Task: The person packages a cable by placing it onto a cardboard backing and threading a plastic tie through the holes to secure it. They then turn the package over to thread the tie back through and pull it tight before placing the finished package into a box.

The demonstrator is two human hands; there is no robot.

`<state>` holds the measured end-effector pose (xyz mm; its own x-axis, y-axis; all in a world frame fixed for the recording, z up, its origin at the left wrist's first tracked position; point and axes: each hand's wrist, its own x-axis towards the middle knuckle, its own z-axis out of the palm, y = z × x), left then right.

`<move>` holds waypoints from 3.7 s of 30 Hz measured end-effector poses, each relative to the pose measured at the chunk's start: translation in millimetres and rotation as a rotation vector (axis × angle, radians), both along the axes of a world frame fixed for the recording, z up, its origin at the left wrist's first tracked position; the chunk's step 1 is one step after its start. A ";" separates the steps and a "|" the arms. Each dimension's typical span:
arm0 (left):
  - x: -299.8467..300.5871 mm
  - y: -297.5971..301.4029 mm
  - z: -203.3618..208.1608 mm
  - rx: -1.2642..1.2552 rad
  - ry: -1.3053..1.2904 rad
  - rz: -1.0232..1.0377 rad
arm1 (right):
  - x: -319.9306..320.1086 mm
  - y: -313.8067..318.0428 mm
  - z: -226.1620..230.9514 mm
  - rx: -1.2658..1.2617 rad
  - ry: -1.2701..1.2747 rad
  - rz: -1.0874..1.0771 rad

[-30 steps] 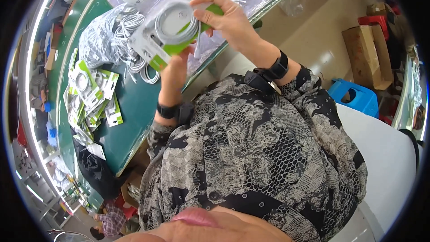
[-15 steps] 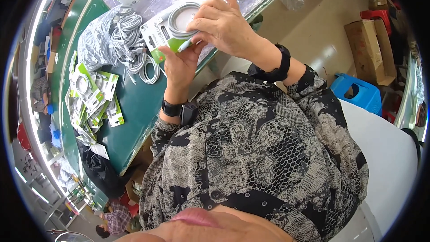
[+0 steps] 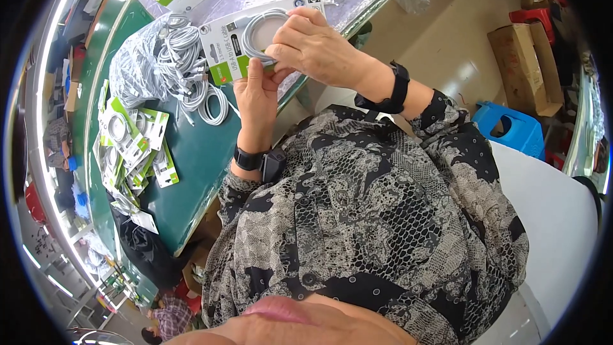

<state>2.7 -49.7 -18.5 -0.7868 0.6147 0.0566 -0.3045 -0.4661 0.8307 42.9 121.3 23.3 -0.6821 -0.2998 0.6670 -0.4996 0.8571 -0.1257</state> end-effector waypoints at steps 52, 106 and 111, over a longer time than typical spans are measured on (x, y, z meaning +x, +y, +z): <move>21.5 -19.0 5.7 0.245 -0.436 -0.083 | 10.7 -14.7 -11.8 -0.078 -0.055 0.141; 11.2 -9.6 -23.2 0.111 -0.337 0.145 | -0.1 -5.5 -33.0 -0.135 -0.104 -0.009; 9.7 -16.5 -27.0 0.075 -0.318 0.146 | -1.6 -0.7 -36.3 -0.135 -0.089 -0.011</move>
<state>12.4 -66.2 -45.6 -0.8513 0.4981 -0.1646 -0.4683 -0.5802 0.6664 41.3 120.6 -13.0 -0.7431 -0.2033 0.6376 -0.4718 0.8348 -0.2837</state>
